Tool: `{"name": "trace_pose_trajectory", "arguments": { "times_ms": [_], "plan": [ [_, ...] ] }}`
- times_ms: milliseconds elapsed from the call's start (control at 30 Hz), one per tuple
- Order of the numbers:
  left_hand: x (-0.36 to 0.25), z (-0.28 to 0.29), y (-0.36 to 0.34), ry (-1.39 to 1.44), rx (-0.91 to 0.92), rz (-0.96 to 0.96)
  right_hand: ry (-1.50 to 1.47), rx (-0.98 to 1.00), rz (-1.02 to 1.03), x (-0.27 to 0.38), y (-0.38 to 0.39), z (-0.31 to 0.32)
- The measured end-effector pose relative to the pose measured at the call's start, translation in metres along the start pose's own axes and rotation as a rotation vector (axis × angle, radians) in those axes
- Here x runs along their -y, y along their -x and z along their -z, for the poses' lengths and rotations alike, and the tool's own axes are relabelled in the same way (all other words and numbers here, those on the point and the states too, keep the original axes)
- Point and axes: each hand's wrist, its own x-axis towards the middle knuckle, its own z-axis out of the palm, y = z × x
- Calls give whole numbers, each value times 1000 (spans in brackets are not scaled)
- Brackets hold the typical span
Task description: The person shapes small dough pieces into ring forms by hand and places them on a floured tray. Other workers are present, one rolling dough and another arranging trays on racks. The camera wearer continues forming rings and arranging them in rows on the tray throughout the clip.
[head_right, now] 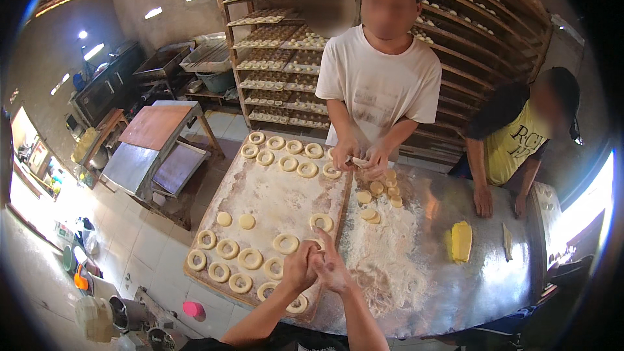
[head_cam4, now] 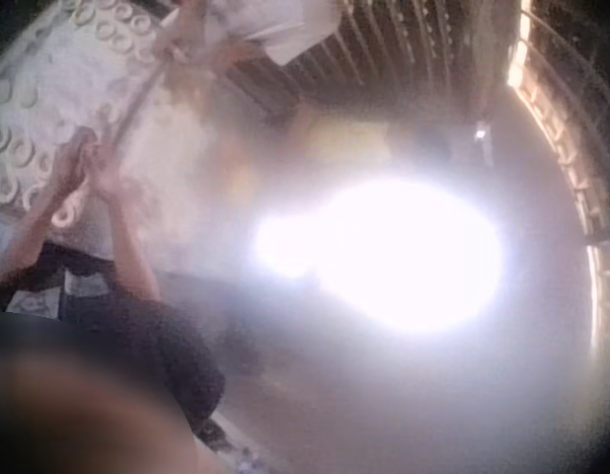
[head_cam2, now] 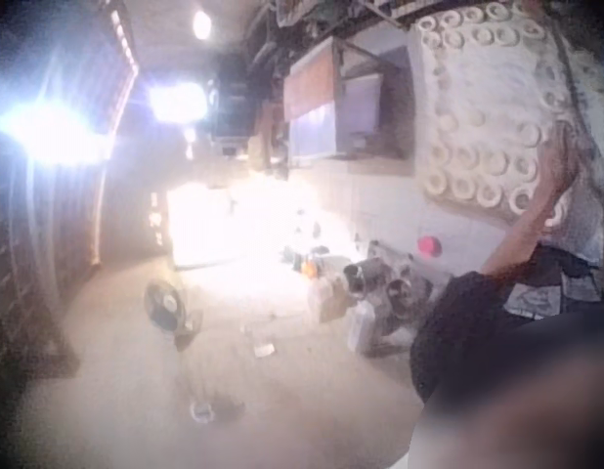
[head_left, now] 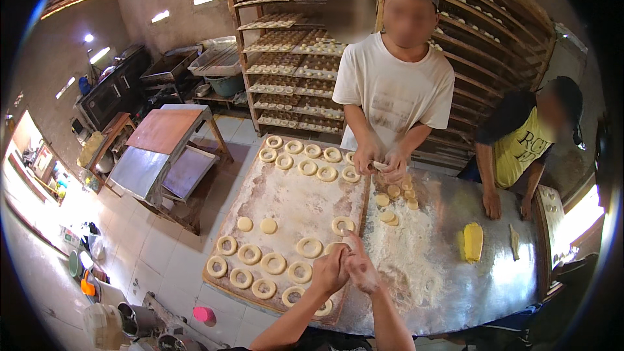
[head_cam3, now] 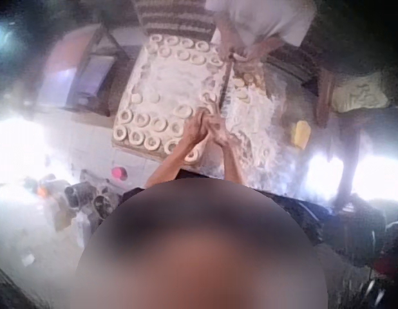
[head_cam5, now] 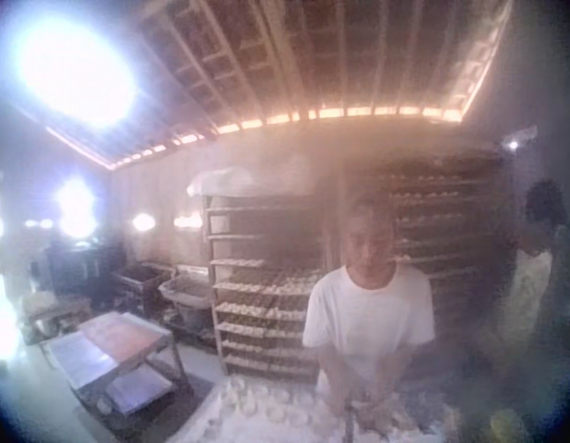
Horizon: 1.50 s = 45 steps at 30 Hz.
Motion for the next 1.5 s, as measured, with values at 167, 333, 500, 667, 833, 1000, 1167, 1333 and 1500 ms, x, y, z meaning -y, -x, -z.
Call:
{"name": "trace_pose_trajectory", "arguments": {
  "times_ms": [167,333,500,667,833,1000,1167,1333,1500],
  "plan": [
    [34,26,-23,86,127,178,281,-38,33,-14,-37,-27],
    [66,40,-49,88,189,204,-250,-170,-94,-26,-63,-42],
    [85,46,-69,3,340,317,423,-79,40,-36,-83,-44],
    [91,48,-79,341,333,382,84,-185,-167,-48,-99,-37],
    [112,21,-121,161,330,409,393,-463,-192,-52,-147,-37],
    [153,24,-149,-564,436,475,1193,-581,-376,-25,-140,-38],
    [160,33,-123,-539,547,333,1483,-392,-465,-39,-134,-50],
    [152,26,-111,-587,609,261,1649,-353,-443,-66,-142,-48],
    [152,25,-109,-522,558,321,1613,-356,-354,-70,-133,-39]
  ]
}}
